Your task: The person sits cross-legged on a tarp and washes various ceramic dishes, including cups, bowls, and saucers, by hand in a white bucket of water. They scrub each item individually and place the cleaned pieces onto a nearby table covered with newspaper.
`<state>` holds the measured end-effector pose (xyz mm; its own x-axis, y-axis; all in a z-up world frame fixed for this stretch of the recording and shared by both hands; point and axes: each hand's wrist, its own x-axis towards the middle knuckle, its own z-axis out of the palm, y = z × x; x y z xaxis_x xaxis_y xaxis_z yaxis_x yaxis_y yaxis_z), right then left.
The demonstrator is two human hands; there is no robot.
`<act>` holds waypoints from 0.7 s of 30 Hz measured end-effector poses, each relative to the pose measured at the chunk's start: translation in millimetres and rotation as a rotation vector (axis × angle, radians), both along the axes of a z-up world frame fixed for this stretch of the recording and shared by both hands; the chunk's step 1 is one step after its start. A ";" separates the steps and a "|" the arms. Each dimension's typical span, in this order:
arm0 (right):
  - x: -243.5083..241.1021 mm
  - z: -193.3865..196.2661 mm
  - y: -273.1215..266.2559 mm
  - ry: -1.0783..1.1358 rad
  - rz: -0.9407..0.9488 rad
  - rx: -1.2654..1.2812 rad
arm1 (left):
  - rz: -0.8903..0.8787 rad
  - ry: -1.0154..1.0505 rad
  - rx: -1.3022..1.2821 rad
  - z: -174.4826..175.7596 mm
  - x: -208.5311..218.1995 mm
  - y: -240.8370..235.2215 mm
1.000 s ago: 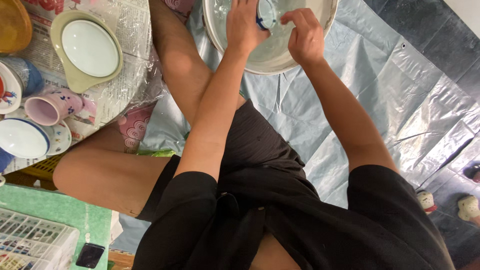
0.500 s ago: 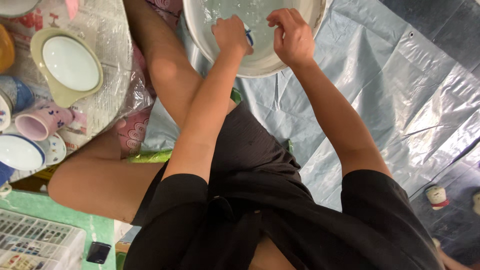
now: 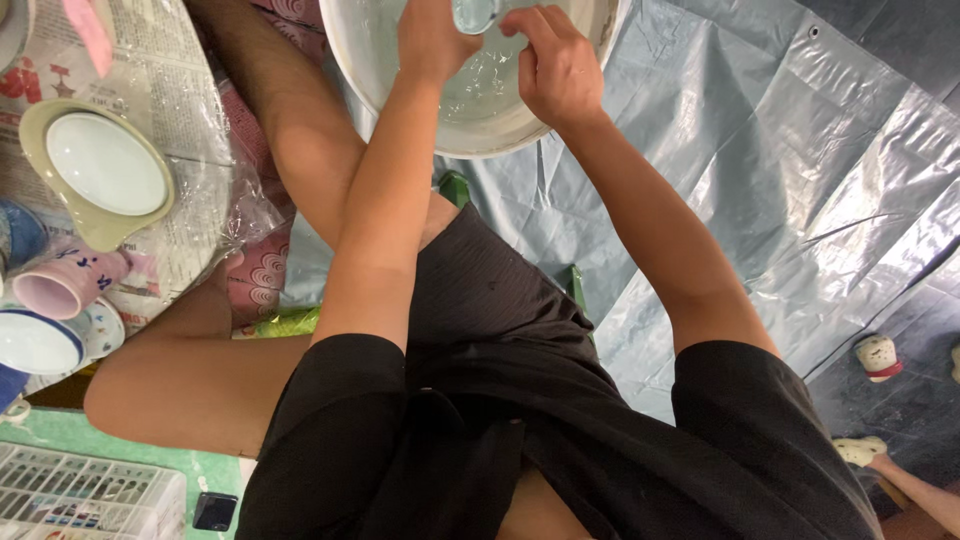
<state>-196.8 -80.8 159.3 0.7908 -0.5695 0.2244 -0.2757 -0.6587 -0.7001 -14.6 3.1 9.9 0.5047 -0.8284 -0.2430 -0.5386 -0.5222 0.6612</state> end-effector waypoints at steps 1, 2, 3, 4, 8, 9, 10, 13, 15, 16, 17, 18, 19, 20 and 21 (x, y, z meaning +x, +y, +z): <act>0.4 1.7 -0.5 -0.001 0.019 -0.009 | -0.002 -0.019 -0.117 7.8 -2.9 -0.6; 0.9 3.4 -1.2 -0.003 0.040 -0.019 | -0.005 -0.039 -0.235 15.9 -5.0 -1.2; 0.9 5.1 -1.8 0.017 0.066 -0.028 | -0.008 -0.060 -0.353 24.0 -7.3 -1.8; 0.9 6.6 -2.6 0.037 0.096 -0.037 | -0.017 -0.050 -0.389 32.1 -10.3 -2.4; 0.9 6.3 -2.7 0.151 0.201 -0.077 | -0.045 -0.031 -0.488 64.5 -21.0 3.7; 0.6 4.5 -3.4 0.154 0.242 -0.093 | -0.050 -0.031 -0.503 72.5 -22.3 6.9; -0.3 2.2 -4.5 0.158 0.282 -0.110 | -0.065 -0.045 -0.552 79.9 -23.1 9.1; -3.5 -6.7 -8.8 0.161 0.405 -0.168 | -0.092 -0.085 -0.639 97.1 -24.8 17.2; -4.3 -11.6 -9.1 0.187 0.422 -0.189 | -0.089 -0.117 -0.627 102.5 -22.7 18.8; -5.4 -13.6 -7.5 0.216 0.400 -0.183 | -0.078 -0.100 -0.597 102.1 -21.1 19.4; -5.6 -15.3 -7.2 0.245 0.377 -0.177 | -0.067 -0.084 -0.567 99.7 -18.7 19.9; -5.9 -17.0 -6.4 0.242 0.339 -0.207 | -0.053 -0.064 -0.532 95.6 -18.7 21.6; -5.1 -18.9 -5.6 0.239 0.300 -0.236 | -0.056 -0.060 -0.515 90.5 -19.1 20.3; -3.5 -21.0 -3.1 0.234 0.263 -0.263 | -0.059 -0.059 -0.494 85.7 -18.4 19.4; -2.8 -22.8 -1.0 0.223 0.277 -0.287 | -0.061 -0.057 -0.474 82.0 -18.6 20.4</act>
